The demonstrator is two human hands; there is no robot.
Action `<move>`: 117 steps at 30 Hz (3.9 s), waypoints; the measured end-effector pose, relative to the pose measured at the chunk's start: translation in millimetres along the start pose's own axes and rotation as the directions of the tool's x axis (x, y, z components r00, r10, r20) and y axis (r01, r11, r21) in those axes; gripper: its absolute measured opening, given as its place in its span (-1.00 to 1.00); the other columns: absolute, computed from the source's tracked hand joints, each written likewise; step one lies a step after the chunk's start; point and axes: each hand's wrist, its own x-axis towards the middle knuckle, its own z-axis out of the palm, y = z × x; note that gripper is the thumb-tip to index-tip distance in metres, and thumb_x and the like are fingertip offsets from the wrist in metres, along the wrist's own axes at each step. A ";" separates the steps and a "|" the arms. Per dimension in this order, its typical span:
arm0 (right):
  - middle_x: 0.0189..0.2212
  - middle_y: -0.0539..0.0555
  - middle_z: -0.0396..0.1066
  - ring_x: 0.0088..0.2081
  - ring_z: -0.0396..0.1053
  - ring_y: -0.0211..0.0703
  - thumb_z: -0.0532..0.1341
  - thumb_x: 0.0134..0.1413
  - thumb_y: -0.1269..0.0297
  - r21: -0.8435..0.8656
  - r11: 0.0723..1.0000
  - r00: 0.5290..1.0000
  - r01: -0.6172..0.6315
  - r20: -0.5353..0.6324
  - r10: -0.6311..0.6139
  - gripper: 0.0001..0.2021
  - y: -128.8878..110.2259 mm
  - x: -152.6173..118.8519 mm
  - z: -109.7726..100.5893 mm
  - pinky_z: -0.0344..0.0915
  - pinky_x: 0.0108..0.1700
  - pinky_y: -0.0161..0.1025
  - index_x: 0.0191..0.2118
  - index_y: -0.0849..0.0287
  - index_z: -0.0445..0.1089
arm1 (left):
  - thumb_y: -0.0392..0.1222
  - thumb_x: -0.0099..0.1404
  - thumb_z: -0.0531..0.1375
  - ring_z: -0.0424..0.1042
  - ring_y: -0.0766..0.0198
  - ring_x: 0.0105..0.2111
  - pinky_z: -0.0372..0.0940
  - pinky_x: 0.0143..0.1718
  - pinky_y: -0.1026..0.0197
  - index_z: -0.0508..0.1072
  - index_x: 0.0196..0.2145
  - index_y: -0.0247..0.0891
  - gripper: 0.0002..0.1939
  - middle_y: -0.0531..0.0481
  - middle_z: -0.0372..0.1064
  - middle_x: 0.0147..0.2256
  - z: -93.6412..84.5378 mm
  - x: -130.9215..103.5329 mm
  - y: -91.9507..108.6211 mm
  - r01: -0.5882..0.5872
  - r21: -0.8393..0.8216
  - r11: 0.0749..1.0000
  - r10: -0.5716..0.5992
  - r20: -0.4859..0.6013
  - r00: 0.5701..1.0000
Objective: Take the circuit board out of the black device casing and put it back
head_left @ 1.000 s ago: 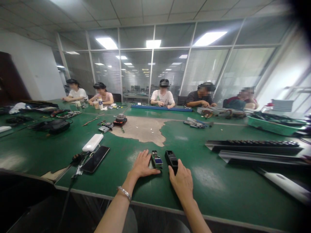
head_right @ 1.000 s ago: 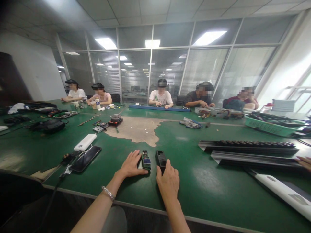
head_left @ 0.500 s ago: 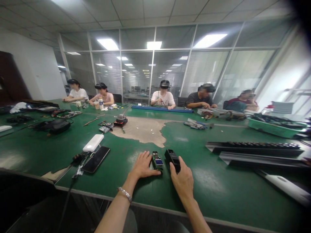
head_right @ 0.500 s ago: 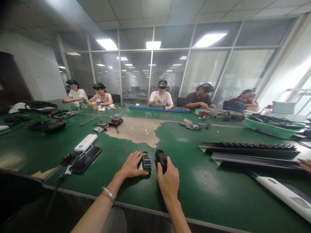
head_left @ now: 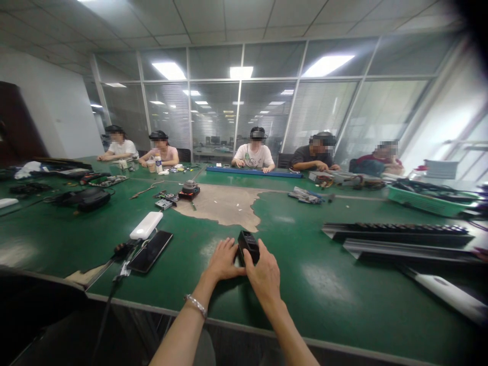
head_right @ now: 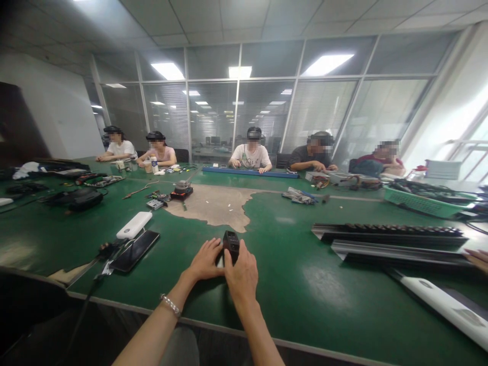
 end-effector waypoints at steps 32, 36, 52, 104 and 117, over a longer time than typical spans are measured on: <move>-0.10 0.28 0.40 -0.05 0.29 0.05 0.06 0.20 0.13 -0.131 0.991 0.997 0.037 0.073 -0.028 -0.49 4.5 -25.3 8.8 0.16 -0.04 -0.14 0.15 0.38 0.16 | 0.10 0.07 0.16 -0.24 -0.08 0.33 -0.29 0.32 -0.10 -0.38 0.33 -0.37 0.09 -0.21 -0.31 0.35 6.4 -1.6 -2.6 -0.025 0.003 1.000 0.025 0.007 1.000; -0.09 0.30 0.40 -0.04 0.29 0.07 0.05 0.20 0.06 -0.119 0.992 0.997 0.039 0.072 -0.030 -0.44 4.9 -25.8 9.4 0.17 -0.05 -0.13 0.17 0.40 0.14 | 0.09 0.06 0.16 -0.23 -0.08 0.32 -0.28 0.32 -0.09 -0.39 0.33 -0.39 0.11 -0.21 -0.33 0.35 5.9 -1.8 -2.4 -0.023 0.002 1.000 0.023 0.006 1.000; -0.08 0.30 0.41 -0.10 0.35 0.05 0.05 0.17 -0.04 0.050 0.996 0.997 -0.075 0.001 0.075 -0.39 7.7 -1.5 -8.8 0.23 -0.05 -0.13 0.17 0.36 0.19 | 0.43 -0.06 0.18 -0.30 -0.09 0.33 -0.27 0.32 -0.08 -0.37 0.33 -0.39 0.30 -0.25 -0.37 0.35 -1.6 -1.7 2.0 0.037 -0.040 0.999 -0.036 0.033 0.999; -0.04 0.31 0.40 -0.05 0.34 0.05 0.02 0.18 -0.06 -0.026 0.996 0.996 -0.083 -0.043 0.082 -0.39 42.9 3.5 -34.8 0.22 -0.02 -0.11 0.15 0.35 0.23 | 0.56 -0.06 0.08 -0.26 -0.10 0.33 -0.42 0.27 -0.24 0.09 0.25 -0.08 0.05 -0.12 -0.17 0.33 -6.4 3.5 10.8 0.061 0.048 0.997 -0.065 0.075 0.995; -0.14 0.27 0.44 -0.10 0.36 0.02 0.05 0.20 0.07 -0.130 0.991 0.994 0.000 0.111 0.014 -0.50 -3.8 6.3 -19.4 0.20 -0.09 -0.18 0.11 0.36 0.24 | 0.32 0.02 0.22 -0.25 -0.12 0.32 -0.40 0.27 -0.28 0.11 0.23 -0.03 -0.12 -0.10 -0.15 0.33 -4.4 3.9 9.4 0.065 0.050 0.997 -0.069 0.085 0.994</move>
